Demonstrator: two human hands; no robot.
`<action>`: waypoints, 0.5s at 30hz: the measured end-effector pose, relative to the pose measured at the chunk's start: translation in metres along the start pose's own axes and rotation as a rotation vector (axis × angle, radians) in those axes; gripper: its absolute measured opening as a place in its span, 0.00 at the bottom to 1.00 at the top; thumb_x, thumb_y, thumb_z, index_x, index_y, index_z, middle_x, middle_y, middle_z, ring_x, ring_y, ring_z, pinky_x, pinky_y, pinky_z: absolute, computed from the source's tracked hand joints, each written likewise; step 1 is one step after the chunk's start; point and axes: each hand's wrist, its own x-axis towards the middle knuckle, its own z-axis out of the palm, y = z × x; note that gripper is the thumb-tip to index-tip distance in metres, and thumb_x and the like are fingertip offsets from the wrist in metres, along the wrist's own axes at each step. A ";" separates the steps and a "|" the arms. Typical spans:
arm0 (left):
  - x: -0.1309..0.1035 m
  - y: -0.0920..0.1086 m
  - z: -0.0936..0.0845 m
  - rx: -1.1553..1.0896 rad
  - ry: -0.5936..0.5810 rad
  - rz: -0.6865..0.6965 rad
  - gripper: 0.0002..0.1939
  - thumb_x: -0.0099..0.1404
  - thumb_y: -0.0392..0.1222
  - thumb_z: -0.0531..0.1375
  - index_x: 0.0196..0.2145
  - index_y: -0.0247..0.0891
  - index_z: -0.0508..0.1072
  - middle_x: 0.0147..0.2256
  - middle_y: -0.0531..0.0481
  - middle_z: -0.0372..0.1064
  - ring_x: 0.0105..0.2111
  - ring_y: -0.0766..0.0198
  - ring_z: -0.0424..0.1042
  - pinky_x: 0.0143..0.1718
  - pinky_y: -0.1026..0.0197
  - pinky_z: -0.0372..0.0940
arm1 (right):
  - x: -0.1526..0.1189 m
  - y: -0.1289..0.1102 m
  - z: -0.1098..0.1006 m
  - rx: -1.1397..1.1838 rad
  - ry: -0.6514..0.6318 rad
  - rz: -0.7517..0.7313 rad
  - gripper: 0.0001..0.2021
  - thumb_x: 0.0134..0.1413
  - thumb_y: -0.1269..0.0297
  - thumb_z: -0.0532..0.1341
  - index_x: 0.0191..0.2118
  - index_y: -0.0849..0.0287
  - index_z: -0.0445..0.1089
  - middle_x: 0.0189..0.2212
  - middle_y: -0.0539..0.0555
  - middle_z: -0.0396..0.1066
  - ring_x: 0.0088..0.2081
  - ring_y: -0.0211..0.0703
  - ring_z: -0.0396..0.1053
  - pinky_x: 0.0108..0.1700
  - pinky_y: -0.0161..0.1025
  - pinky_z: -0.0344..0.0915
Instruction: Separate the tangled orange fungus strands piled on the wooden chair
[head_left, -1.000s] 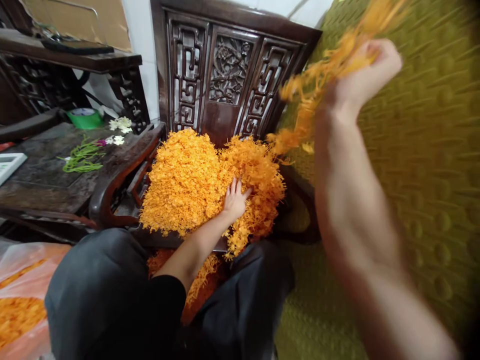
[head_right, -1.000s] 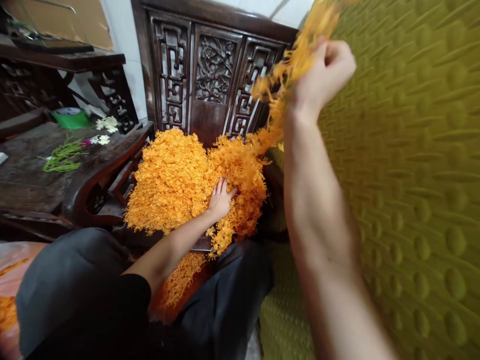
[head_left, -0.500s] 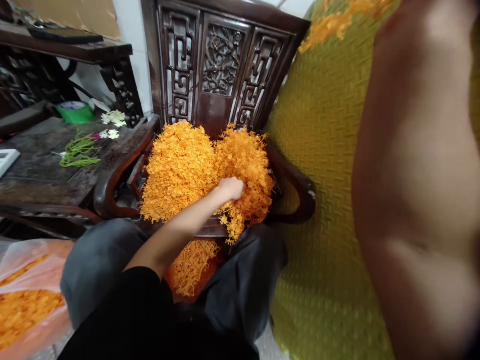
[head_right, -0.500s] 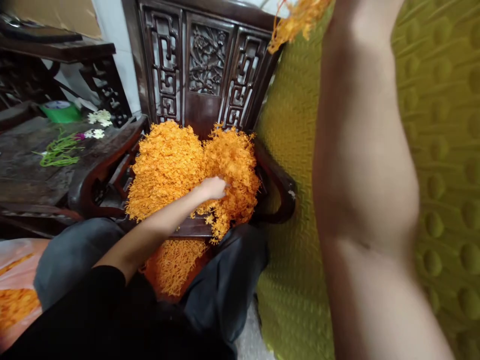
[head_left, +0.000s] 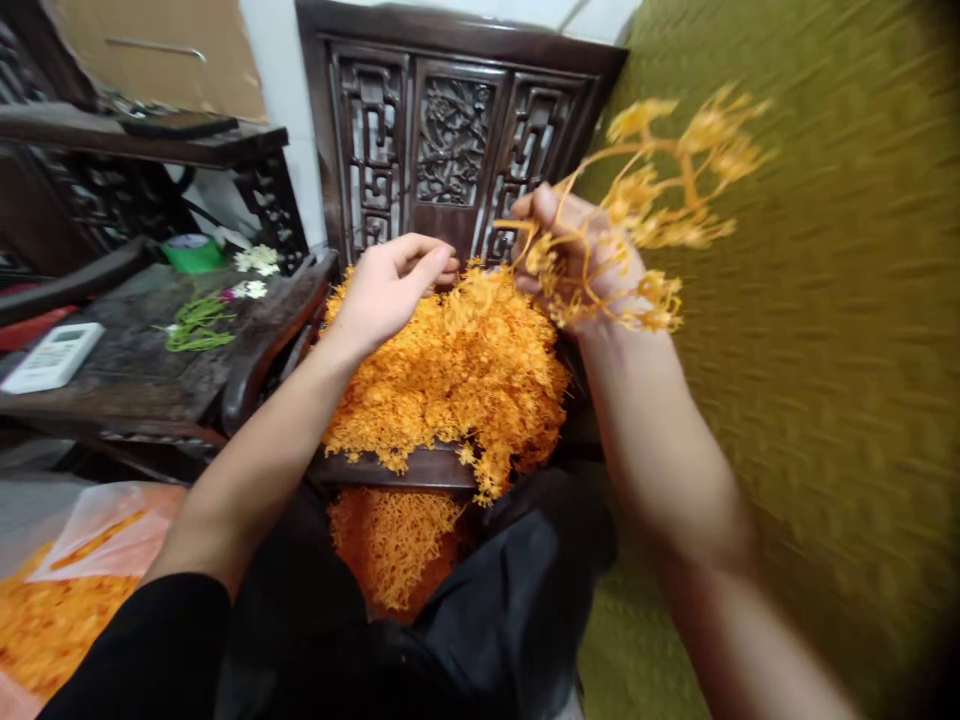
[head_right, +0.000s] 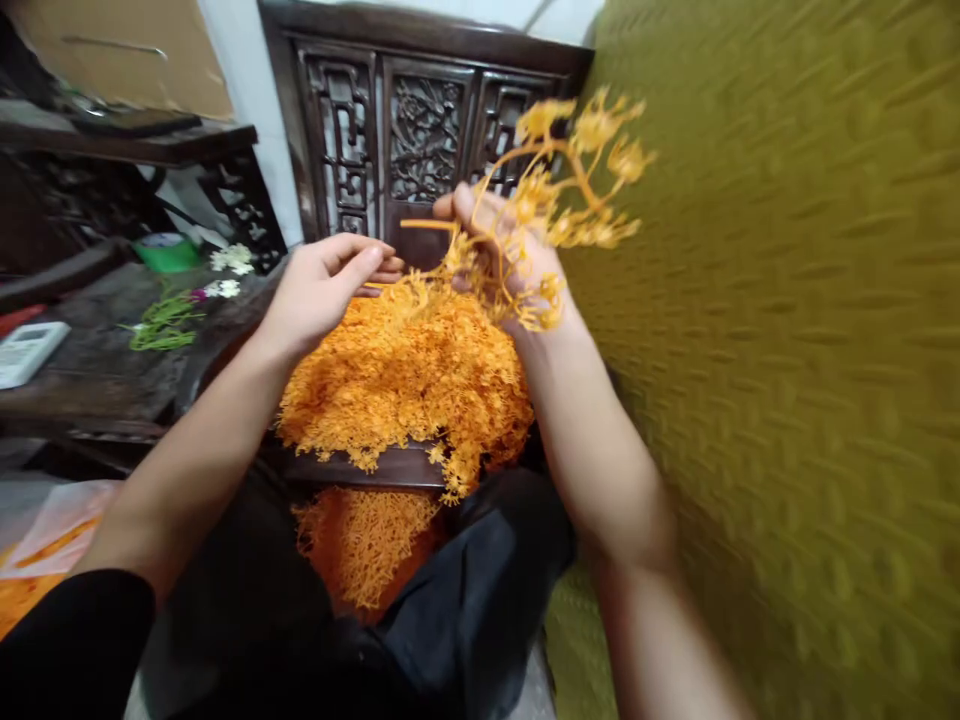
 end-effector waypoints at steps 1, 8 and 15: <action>-0.006 0.004 0.000 -0.092 -0.030 -0.013 0.20 0.72 0.53 0.57 0.52 0.36 0.75 0.44 0.41 0.78 0.44 0.60 0.78 0.46 0.56 0.73 | -0.003 0.011 0.008 0.051 -0.044 0.042 0.18 0.52 0.50 0.71 0.37 0.60 0.72 0.23 0.46 0.63 0.22 0.31 0.59 0.20 0.31 0.57; -0.057 -0.023 -0.013 -0.291 -0.182 -0.320 0.29 0.59 0.47 0.71 0.56 0.35 0.73 0.34 0.46 0.77 0.29 0.62 0.77 0.29 0.60 0.71 | -0.008 0.106 0.051 -0.131 -0.112 0.087 0.22 0.41 0.46 0.75 0.27 0.58 0.71 0.22 0.49 0.66 0.25 0.36 0.61 0.26 0.36 0.59; -0.094 -0.066 -0.045 0.141 0.097 -0.374 0.11 0.63 0.46 0.64 0.34 0.35 0.79 0.20 0.56 0.66 0.19 0.68 0.66 0.22 0.65 0.55 | -0.030 0.149 0.039 0.308 -0.203 0.431 0.12 0.39 0.60 0.71 0.32 0.58 0.75 0.31 0.52 0.70 0.30 0.38 0.65 0.29 0.38 0.68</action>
